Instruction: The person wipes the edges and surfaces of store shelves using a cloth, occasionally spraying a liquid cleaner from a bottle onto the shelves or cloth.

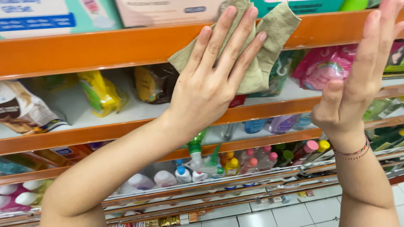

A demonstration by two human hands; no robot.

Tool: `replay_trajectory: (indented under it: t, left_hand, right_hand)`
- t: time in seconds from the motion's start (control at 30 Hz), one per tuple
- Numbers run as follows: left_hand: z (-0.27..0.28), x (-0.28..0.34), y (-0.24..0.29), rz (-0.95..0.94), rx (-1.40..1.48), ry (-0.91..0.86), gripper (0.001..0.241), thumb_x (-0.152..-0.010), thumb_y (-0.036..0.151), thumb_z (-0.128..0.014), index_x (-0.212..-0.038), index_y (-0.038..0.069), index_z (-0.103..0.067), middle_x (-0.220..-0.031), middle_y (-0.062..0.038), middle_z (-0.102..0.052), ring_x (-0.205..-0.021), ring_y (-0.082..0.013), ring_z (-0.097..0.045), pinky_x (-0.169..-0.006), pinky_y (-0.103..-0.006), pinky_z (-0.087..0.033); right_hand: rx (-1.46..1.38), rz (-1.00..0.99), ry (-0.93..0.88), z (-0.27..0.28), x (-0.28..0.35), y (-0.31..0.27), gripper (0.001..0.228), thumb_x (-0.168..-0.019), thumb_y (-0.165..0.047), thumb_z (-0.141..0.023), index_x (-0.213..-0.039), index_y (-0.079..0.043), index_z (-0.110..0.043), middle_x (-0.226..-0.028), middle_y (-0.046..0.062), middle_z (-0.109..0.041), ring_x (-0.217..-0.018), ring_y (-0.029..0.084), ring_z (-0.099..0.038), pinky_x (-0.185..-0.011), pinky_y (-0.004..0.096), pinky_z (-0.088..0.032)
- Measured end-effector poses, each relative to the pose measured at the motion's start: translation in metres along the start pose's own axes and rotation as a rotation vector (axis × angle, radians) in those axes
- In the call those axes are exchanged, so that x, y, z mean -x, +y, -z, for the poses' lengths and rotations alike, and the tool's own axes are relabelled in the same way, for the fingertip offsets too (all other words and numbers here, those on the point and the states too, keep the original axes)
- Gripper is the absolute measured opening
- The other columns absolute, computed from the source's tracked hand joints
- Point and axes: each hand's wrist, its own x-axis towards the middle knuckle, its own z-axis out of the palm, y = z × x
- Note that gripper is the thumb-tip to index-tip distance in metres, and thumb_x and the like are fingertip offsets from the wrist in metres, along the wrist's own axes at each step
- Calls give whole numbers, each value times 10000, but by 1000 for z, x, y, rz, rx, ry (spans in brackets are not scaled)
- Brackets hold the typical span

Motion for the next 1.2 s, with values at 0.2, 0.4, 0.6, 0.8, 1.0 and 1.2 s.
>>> replay_trajectory:
  t: [0.2,0.4,0.6,0.8,1.0,1.2]
  left_hand:
    - [-21,-46,38,-32,3,-46,588,-1105,-12,-434,-1692,-46,-423,-1723,-221,-271,-1584,-433,-220,-1283,-551,-136]
    - [-36,-81,69,-47,12,-53,576,-1092,29,-459,-1662,-51,-440,-1712,-218,-278,-1580,-427,-223,-1285,-551,-154]
    - [-56,-112,94,-75,1,-69,577,-1095,17,-475,-1666,-60,-440,-1716,-215,-269,-1583,-424,-226,-1288,-551,-160]
    - [-84,-137,117,-101,8,-66,589,-1108,49,-494,-1681,-58,-409,-1722,-218,-265,-1590,-426,-229,-1309,-542,-160]
    - [-131,-180,154,-145,55,-16,554,-1126,80,-495,-1639,-90,-375,-1735,-210,-249,-1609,-409,-214,-1336,-547,-139]
    - [-151,-193,148,-283,-33,56,556,-1077,28,-474,-1596,-171,-460,-1700,-257,-269,-1591,-411,-232,-1336,-509,-137]
  right_hand:
    - [-9,11,-11,34,14,50,707,-1149,-505,-257,-1651,-9,-299,-1724,259,-245,-1598,445,-189,-1277,552,-76]
    - [-33,19,0,55,23,85,683,-1144,-488,-260,-1607,7,-343,-1696,271,-269,-1585,462,-230,-1269,557,-110]
    - [-51,37,43,74,29,111,677,-1129,-463,-266,-1541,58,-396,-1627,314,-323,-1571,500,-286,-1293,565,-213]
    - [3,47,64,90,34,133,685,-1116,-447,-268,-1513,91,-415,-1597,330,-358,-1528,486,-364,-1258,550,-281]
    - [-3,33,91,102,46,155,712,-1133,-468,-258,-1563,74,-425,-1659,295,-367,-1533,446,-411,-1255,480,-324]
    - [-23,33,99,110,52,169,714,-1128,-469,-282,-1536,95,-442,-1641,306,-383,-1509,451,-441,-1234,471,-350]
